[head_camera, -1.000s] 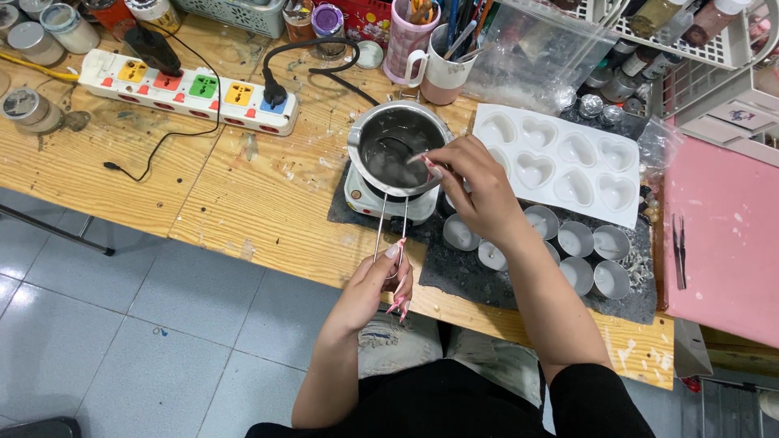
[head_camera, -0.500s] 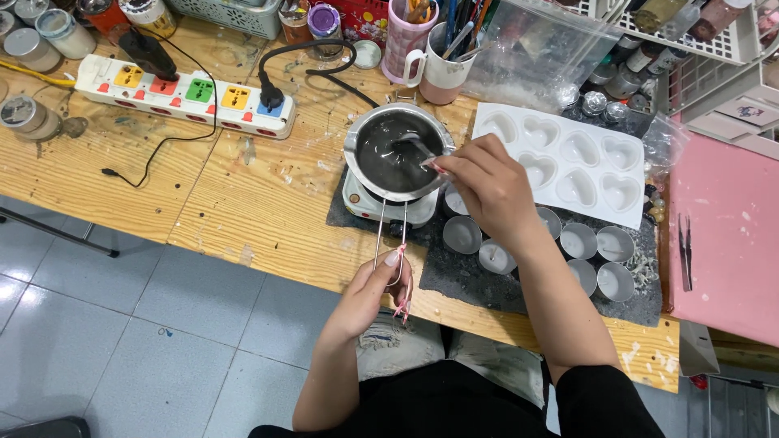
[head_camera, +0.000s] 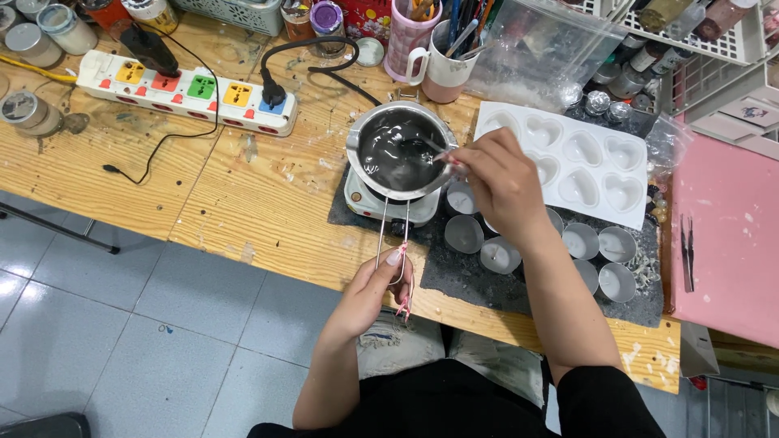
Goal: The user is preparing candle wicks and positioning them in candle cups.
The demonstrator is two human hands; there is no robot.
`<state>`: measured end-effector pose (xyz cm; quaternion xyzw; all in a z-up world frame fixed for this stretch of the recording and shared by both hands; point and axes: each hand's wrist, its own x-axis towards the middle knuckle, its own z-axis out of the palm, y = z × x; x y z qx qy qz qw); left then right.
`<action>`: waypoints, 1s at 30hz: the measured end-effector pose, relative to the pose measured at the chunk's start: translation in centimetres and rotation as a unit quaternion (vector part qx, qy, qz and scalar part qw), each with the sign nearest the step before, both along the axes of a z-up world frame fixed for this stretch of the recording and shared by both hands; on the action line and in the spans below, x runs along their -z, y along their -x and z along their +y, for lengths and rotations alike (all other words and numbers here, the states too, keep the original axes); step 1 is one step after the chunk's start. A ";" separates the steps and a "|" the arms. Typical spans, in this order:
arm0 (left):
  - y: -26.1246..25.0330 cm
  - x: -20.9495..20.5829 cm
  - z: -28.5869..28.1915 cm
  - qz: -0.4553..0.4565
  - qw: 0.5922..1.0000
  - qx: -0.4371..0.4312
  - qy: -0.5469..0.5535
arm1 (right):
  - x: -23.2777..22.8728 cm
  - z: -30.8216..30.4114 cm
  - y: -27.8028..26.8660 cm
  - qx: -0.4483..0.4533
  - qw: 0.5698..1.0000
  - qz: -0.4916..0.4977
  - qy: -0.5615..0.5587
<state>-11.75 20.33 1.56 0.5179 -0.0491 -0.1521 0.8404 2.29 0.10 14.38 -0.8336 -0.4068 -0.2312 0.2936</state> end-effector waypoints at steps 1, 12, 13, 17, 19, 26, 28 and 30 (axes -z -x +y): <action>0.0 0.0 0.0 -0.001 1.000 0.000 0.000 | 0.2 0.2 -0.1 0.000 1.000 -0.001 0.000; 0.0 -0.3 0.1 -0.001 1.000 0.003 0.000 | 0.5 -0.5 -0.1 -0.002 0.999 0.035 -0.040; 0.0 -0.3 0.0 -0.001 1.000 0.002 0.000 | 0.5 -0.2 -0.1 -0.003 0.999 0.034 -0.041; 0.1 -0.2 -0.1 -0.003 1.000 0.005 -0.005 | 0.8 0.5 -0.2 -0.015 0.999 0.026 -0.042; 0.1 -0.1 -0.1 -0.002 1.000 0.005 -0.006 | 0.9 0.3 -0.2 -0.032 0.998 0.035 -0.049; 0.0 -0.2 -0.1 -0.005 1.000 0.005 -0.007 | 0.4 -0.4 0.0 -0.008 0.999 0.029 -0.030; 0.0 -0.1 -0.2 -0.004 1.000 0.007 -0.005 | 0.3 0.1 0.2 0.007 1.000 0.006 -0.014; 0.0 0.0 -0.3 -0.005 1.000 0.010 0.001 | 0.4 0.7 0.3 0.002 1.000 -0.017 0.011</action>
